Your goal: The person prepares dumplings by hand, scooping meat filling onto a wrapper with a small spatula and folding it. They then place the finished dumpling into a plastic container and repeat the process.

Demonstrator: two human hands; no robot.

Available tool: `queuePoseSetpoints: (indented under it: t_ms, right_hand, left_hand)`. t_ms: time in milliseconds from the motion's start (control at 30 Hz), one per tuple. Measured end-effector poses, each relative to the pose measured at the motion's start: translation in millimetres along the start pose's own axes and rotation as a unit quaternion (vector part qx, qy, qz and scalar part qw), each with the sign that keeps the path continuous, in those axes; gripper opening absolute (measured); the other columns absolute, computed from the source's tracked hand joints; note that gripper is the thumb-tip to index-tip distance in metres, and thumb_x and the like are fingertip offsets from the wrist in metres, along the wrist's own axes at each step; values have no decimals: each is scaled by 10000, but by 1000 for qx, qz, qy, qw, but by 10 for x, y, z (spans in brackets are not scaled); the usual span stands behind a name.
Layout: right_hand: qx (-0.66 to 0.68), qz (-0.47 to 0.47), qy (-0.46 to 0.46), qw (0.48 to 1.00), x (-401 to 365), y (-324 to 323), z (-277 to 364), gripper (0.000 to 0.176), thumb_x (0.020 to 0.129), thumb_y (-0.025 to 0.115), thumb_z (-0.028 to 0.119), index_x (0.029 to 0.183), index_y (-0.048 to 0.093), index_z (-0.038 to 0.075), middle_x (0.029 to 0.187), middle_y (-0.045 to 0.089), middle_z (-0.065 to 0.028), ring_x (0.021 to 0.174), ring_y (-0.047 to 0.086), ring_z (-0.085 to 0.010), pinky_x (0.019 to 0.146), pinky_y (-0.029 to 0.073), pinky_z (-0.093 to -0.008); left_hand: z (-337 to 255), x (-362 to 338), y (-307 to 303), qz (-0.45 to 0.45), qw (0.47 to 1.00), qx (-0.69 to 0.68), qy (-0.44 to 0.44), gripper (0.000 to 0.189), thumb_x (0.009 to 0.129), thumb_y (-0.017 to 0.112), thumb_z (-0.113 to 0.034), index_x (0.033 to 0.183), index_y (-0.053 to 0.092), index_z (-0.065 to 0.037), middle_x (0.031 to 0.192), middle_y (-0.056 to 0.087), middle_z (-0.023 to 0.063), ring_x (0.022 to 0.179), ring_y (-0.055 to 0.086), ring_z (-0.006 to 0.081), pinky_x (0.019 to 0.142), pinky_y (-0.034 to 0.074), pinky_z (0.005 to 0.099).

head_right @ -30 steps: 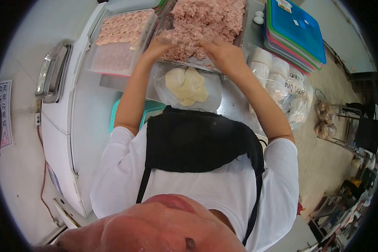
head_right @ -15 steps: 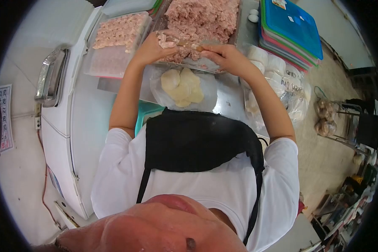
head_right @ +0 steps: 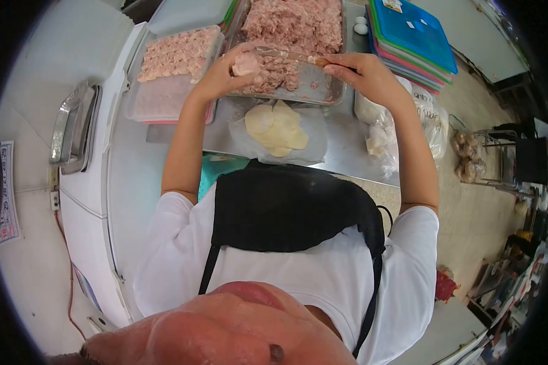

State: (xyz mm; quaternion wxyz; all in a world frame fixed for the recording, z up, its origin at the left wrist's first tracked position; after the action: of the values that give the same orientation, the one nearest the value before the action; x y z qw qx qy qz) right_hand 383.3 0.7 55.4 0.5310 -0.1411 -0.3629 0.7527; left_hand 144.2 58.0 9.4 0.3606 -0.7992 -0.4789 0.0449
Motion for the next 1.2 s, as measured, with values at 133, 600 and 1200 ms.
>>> queuePoseSetpoints:
  t_ms: [133, 600, 1200]
  right_hand:
    - [-64, 16, -61, 996, 33, 428, 428, 336, 899, 597, 275, 1128, 634, 33, 982, 660, -185, 867, 645, -312, 750, 490, -330]
    - [-160, -31, -50, 985, 319, 1048, 1521, 286, 903, 576, 244, 1107, 633, 52, 952, 654, -154, 869, 612, -333, 743, 483, -373]
    - [89, -157, 235, 955, -719, 1374, 606, 298, 945, 554, 235, 1135, 628, 18, 764, 546, 39, 646, 426, -39, 585, 366, -185]
  left_hand:
    - [-298, -85, -169, 70, 994, -36, 74, 601, 718, 765, -350, 1192, 568, -38, 1113, 638, 145, 1046, 594, 301, 913, 443, 368]
    - [527, -842, -981, 71, 991, -84, -73, 441, 715, 794, -269, 1068, 624, -66, 1011, 645, 57, 843, 599, 110, 625, 499, 251]
    - [1603, -891, -1296, -11, 981, 173, -84, 539, 685, 721, -281, 1133, 564, -27, 1101, 615, 211, 1008, 596, 365, 838, 484, 402]
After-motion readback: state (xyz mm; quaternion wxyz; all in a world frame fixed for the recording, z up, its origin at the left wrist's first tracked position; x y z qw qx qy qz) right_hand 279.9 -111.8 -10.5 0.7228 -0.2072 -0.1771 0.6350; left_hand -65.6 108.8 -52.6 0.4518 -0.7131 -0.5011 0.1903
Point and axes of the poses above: each hand's wrist, its own x-axis towards the middle knuckle, its own y-axis out of the palm, z = x × y, the point moved 8 cm from there along x, towards the middle knuckle
